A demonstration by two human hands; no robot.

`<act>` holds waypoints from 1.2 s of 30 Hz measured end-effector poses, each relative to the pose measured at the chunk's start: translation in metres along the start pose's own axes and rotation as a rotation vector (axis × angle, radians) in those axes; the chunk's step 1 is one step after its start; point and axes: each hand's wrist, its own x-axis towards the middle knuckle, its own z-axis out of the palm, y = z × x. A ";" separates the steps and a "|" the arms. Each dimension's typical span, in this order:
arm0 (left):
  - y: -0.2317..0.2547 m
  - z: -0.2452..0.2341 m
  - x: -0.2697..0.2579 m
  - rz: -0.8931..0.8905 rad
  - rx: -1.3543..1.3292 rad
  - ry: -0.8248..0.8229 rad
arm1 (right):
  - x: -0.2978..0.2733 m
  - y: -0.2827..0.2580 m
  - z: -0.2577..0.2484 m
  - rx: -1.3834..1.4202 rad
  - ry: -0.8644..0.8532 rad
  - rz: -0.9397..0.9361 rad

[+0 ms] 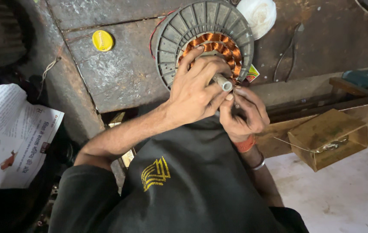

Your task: The person uses pliers to strip the insulation from the ends of two wires connected to a motor stator. They then twist the exposed wire ends together and trim the excess with the pliers.

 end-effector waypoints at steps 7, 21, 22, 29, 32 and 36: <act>-0.002 -0.002 -0.001 -0.015 -0.028 -0.029 | -0.002 0.001 0.001 -0.006 -0.002 0.012; -0.002 -0.002 0.000 0.002 0.003 -0.037 | -0.001 0.005 0.004 -0.011 0.001 -0.055; -0.002 -0.002 0.000 0.007 0.002 -0.036 | -0.001 0.006 0.004 0.002 -0.001 -0.049; -0.001 -0.003 0.001 0.004 0.005 -0.047 | -0.003 0.004 0.003 0.049 0.021 0.002; -0.001 -0.004 0.002 0.012 0.002 -0.036 | -0.003 0.003 0.003 0.030 0.020 0.001; -0.001 -0.003 0.002 0.010 0.000 -0.036 | -0.004 0.004 0.001 0.013 -0.007 0.003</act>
